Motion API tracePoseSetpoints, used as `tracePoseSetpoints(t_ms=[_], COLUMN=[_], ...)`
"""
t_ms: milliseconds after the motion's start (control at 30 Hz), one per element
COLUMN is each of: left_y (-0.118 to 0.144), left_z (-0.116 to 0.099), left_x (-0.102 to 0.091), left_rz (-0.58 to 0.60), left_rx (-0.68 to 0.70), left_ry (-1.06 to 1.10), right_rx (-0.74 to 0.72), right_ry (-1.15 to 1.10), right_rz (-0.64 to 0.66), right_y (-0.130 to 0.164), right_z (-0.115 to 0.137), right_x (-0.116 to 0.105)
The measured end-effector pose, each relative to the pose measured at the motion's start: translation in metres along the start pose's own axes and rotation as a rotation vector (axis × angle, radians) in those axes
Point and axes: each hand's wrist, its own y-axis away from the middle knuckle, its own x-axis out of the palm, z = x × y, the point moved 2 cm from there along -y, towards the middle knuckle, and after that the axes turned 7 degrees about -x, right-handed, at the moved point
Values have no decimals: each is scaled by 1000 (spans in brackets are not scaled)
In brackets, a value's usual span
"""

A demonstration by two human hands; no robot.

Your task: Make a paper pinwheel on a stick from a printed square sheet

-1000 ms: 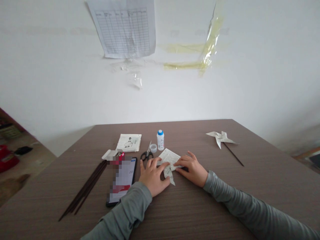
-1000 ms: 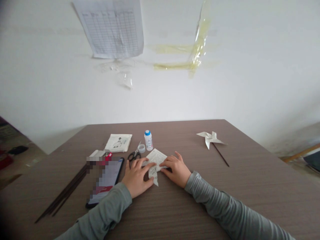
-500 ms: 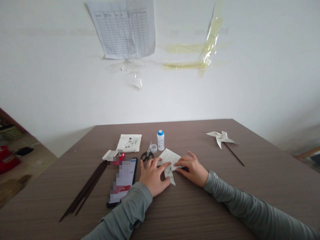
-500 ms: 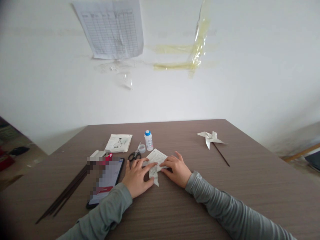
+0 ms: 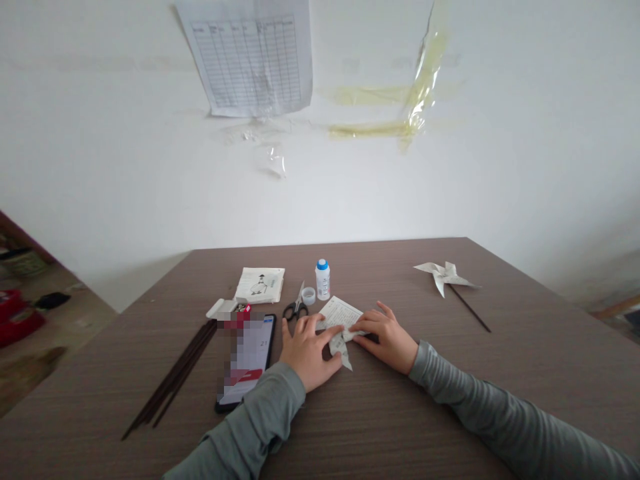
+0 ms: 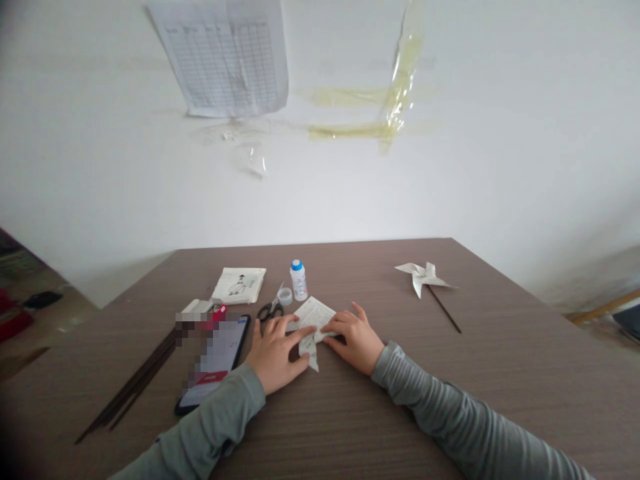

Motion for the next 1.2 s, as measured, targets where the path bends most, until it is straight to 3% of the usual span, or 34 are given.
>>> tracePoseSetpoints(t_ms=[533, 867, 1200], left_y=[1, 3, 3], left_z=[9, 1, 0], left_x=[10, -2, 0], left_rz=[-57, -20, -13], left_rx=[35, 13, 20], left_ry=[1, 0, -11], right_rx=[-31, -7, -19], right_ry=[42, 35, 35], right_rz=[-20, -24, -33], right_y=[0, 1, 0], right_z=[1, -2, -1], right_x=[0, 1, -1])
